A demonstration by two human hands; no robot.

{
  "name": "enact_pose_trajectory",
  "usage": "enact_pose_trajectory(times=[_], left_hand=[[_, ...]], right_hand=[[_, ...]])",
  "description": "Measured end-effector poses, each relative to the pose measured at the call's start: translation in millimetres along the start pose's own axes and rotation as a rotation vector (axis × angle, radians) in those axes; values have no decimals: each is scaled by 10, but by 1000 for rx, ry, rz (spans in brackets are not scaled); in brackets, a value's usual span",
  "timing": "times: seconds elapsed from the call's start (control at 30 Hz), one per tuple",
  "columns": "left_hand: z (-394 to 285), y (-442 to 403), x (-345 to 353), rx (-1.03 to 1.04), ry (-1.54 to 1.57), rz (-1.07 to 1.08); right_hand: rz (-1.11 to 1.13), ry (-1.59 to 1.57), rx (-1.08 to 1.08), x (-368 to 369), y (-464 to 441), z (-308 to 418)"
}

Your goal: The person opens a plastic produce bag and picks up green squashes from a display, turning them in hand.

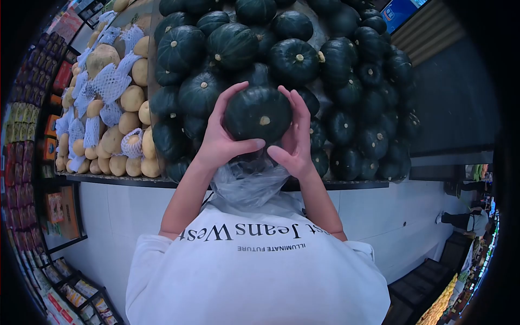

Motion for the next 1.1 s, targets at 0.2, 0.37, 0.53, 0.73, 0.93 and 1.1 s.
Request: enact_pose_trajectory(times=[0.2,0.37,0.53,0.73,0.93,1.1], left_hand=[[-16,0,22,10,-121,16],[-20,-4,3,2,-153,21],[-44,-6,55,-18,-204,27],[-1,-5,56,-41,-173,35],[5,-12,26,-51,-202,37],[31,-5,21,-74,-91,26]], right_hand=[[-147,197,229,-26,-179,-11],[-223,258,220,17,-236,27],[-300,247,201,0,-219,62],[-421,-68,274,-85,-181,-122],[-238,353,380,-1,-271,118],[-227,275,358,-21,-243,52]])
Point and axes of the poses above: each hand's wrist, its own y-axis away from the middle knuckle, its own x-axis out of the palm, z = x × y, the point moved 5 cm from there along -y, towards the middle knuckle, and after that the axes turned 14 degrees about z, right-handed, at the moved point
